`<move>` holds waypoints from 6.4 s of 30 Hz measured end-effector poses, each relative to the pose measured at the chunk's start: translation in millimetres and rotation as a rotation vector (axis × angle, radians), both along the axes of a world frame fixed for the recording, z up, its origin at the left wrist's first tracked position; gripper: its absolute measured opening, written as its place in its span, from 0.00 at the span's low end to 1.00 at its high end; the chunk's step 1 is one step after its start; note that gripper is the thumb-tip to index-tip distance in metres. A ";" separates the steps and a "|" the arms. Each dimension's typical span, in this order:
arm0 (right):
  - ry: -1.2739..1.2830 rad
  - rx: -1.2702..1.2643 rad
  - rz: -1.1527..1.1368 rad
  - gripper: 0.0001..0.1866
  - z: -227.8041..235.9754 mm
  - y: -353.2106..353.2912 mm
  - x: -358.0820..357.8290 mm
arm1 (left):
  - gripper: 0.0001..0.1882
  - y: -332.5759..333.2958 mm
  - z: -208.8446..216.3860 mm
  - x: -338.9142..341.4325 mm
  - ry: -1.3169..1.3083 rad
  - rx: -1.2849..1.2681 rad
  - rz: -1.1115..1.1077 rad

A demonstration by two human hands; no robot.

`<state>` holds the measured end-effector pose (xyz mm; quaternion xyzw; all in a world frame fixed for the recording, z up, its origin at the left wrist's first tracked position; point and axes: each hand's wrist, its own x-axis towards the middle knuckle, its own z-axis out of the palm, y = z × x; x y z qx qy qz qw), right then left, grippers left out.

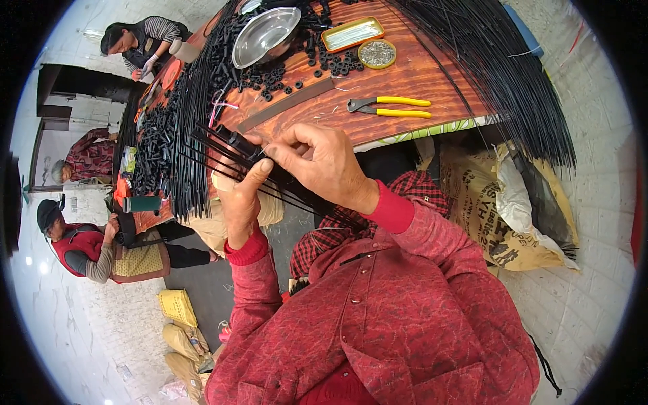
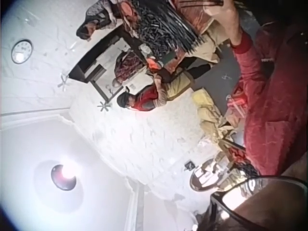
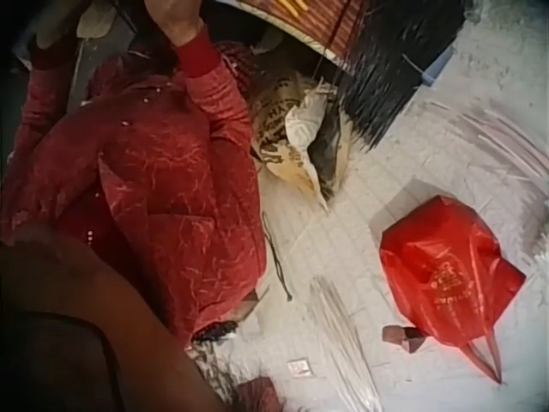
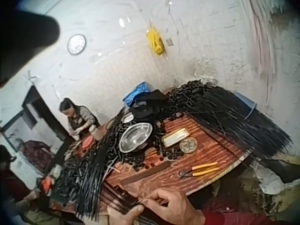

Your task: Trimming the ends of bundled black rods using side cutters on a production line.

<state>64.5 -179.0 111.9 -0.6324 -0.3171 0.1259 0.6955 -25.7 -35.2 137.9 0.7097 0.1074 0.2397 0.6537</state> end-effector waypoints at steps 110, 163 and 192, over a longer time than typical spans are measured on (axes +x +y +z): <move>-1.429 -0.686 0.014 0.13 68.1 -62.3 78.8 | 0.17 -1.1 -4.2 -1.3 0.084 0.120 0.013; -0.160 -0.689 0.463 0.23 77.1 -96.0 56.9 | 0.21 6.2 -8.7 -5.8 -0.019 -0.083 -0.153; 0.462 -0.705 0.765 0.32 48.9 -97.4 53.0 | 0.21 13.3 -5.9 -6.3 0.027 -0.022 -0.229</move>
